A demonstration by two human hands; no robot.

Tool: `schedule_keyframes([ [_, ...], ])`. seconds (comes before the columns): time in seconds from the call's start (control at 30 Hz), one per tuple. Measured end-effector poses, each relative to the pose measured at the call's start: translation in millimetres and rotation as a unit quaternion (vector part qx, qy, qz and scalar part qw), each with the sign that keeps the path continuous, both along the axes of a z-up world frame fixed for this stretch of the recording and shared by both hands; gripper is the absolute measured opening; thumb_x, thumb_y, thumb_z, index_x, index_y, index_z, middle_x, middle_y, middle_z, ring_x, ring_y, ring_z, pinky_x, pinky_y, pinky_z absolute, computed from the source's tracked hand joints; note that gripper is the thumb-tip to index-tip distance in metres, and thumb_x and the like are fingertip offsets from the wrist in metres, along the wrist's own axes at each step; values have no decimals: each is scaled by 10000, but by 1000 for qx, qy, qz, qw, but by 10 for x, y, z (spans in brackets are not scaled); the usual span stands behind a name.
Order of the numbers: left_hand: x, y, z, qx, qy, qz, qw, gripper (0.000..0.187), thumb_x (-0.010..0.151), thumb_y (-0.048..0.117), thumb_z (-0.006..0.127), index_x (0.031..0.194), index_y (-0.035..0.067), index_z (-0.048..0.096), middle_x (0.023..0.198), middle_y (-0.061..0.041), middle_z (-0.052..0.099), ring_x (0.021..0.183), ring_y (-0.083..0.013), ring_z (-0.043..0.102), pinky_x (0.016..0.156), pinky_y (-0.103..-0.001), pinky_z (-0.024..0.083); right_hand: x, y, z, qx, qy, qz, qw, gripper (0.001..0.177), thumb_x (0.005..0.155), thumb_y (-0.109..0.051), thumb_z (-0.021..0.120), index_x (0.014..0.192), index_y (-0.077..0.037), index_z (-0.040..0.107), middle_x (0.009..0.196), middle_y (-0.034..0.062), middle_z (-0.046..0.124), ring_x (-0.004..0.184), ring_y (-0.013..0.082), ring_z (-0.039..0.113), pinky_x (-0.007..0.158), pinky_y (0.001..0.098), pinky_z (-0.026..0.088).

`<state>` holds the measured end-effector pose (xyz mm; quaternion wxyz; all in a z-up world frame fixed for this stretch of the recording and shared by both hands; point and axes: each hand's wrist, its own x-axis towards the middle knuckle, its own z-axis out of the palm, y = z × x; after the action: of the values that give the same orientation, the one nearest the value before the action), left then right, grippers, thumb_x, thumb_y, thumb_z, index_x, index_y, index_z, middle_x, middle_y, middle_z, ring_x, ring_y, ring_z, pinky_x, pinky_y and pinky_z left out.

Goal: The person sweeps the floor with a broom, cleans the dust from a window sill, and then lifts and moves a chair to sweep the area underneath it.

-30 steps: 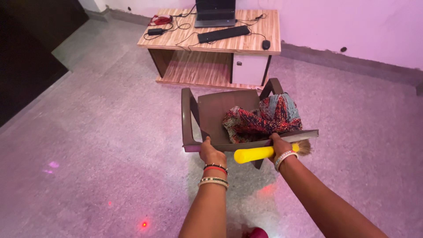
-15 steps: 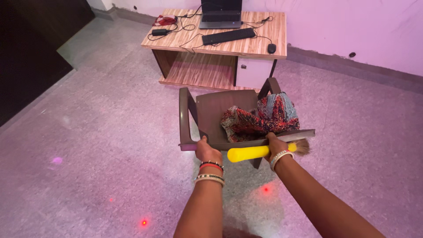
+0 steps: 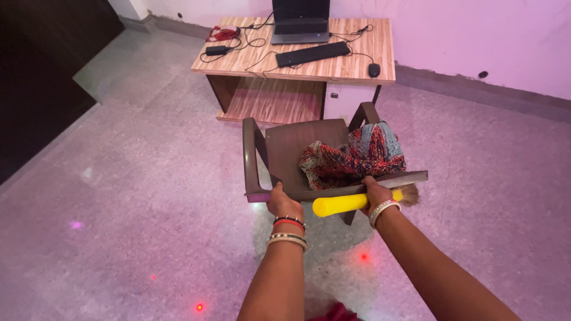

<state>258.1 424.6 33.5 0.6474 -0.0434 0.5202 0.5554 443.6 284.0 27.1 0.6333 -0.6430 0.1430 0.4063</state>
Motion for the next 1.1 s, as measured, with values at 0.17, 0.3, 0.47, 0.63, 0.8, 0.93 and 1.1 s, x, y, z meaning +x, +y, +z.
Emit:
schedule_keyframes([
  [0.17,-47,179,69,-11,-28,-24,999,430,869,84,708,1252,-65,583,1206,-156,656,1016,-292,674,916,-435,573,-60,163,37,-40,-10,9,999,269,879,-336,694,987,-100,622,842,72,659,674,220,637,626,402,578],
  [0.3,-53,321,148,-37,5,-39,999,470,860,86,703,1289,-73,590,1223,-168,665,1018,-296,682,918,-437,570,-83,254,65,-7,-14,-8,1000,261,861,-306,702,985,-94,614,824,71,658,656,229,642,607,412,583],
  [0.47,-92,417,173,-22,-18,-48,998,507,866,69,684,1337,-44,533,1271,-164,641,1057,-294,682,948,-428,562,-160,335,127,3,-18,-16,1000,268,851,-302,703,988,-87,619,819,71,668,646,225,648,595,410,593],
  [0.63,-88,589,105,-17,-10,-60,998,526,866,72,696,1348,-49,523,1284,-168,631,1065,-304,672,958,-443,554,-213,445,189,-39,-19,-14,999,278,867,-329,709,1008,-105,624,837,69,654,662,209,632,613,393,576],
  [0.8,-80,760,2,11,2,-63,998,519,855,68,710,1332,-52,546,1276,-175,641,1065,-298,668,968,-443,554,-226,576,168,-12,-2,-29,1000,262,855,-319,708,1001,-118,624,836,57,657,673,209,644,629,389,594],
  [0.93,-50,888,-1,12,-1,-68,998,502,850,70,716,1309,-67,568,1255,-179,664,1053,-304,678,962,-442,554,-219,665,148,6,-6,-42,999,257,851,-306,721,985,-112,618,836,59,660,673,223,651,631,404,599],
  [1.1,-29,990,4,-2,0,-93,996,463,862,92,701,1296,-19,580,1237,-153,662,1046,-293,669,958,-443,543,-196,744,142,-23,-16,-26,999,261,870,-328,710,984,-112,618,833,72,652,668,221,648,630,406,600],
])
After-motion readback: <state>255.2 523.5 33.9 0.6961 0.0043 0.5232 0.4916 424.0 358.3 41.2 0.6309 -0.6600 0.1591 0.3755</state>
